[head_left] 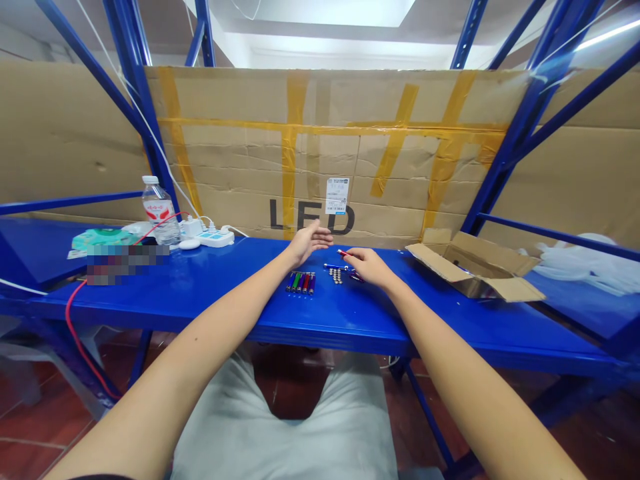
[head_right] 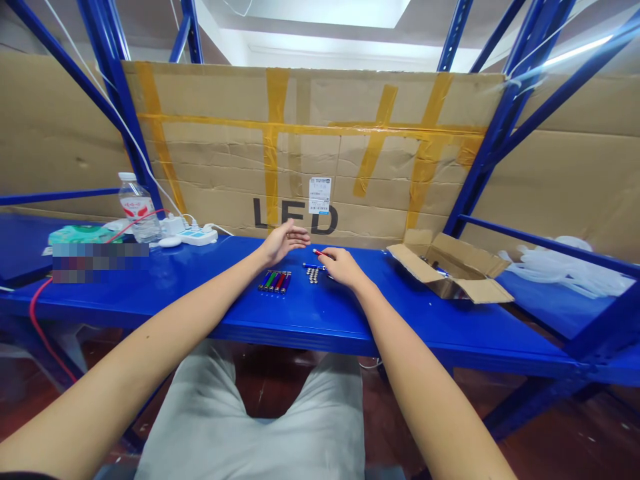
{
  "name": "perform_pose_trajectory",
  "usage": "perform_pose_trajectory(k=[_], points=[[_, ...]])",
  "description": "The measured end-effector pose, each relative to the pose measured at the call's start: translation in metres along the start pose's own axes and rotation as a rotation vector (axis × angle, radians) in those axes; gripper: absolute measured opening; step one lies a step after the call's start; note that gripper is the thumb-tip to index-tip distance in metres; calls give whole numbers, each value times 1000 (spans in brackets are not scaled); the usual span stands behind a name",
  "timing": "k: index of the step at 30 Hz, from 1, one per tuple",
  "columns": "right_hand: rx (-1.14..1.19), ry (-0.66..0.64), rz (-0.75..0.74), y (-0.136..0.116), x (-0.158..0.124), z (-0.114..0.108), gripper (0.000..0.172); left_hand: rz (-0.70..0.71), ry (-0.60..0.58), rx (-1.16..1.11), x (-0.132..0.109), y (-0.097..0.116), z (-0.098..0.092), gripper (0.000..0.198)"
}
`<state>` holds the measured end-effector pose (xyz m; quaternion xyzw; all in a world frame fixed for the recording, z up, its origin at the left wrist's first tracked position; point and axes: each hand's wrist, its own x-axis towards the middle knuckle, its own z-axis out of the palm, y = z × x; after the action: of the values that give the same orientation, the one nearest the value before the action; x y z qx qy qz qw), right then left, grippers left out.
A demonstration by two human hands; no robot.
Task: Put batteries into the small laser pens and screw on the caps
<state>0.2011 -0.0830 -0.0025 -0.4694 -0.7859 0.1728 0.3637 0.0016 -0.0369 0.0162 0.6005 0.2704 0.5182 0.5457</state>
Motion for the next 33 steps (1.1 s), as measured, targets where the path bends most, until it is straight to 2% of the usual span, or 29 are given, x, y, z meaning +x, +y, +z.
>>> perform_pose_trajectory(k=[3, 6, 8, 13, 16, 23, 28, 33], points=[[-34, -27, -90, 2, 3, 0, 34, 157, -61, 314, -3, -6, 6, 26], [-110, -55, -157, 4, 11, -3, 31, 333, -148, 591, -6, -10, 9, 15], [-141, -54, -168, 5, 20, -7, 27, 374, -171, 705, -5, -11, 9, 12], [-170, -8, -61, 21, 47, -11, 24, 320, -129, 845, 9, -16, 1, 12], [-124, -9, -34, 34, 54, -9, 16, 297, -119, 916, 17, -20, -2, 11], [-22, -33, 51, 46, 47, -8, 9, 251, -132, 974, 20, -23, -4, 13], [-123, -106, 57, 42, 43, -8, 7, 185, -169, 963, 18, -25, -6, 15], [-204, -120, 61, 40, 42, -7, 10, 118, -200, 959, 18, -27, -7, 15]])
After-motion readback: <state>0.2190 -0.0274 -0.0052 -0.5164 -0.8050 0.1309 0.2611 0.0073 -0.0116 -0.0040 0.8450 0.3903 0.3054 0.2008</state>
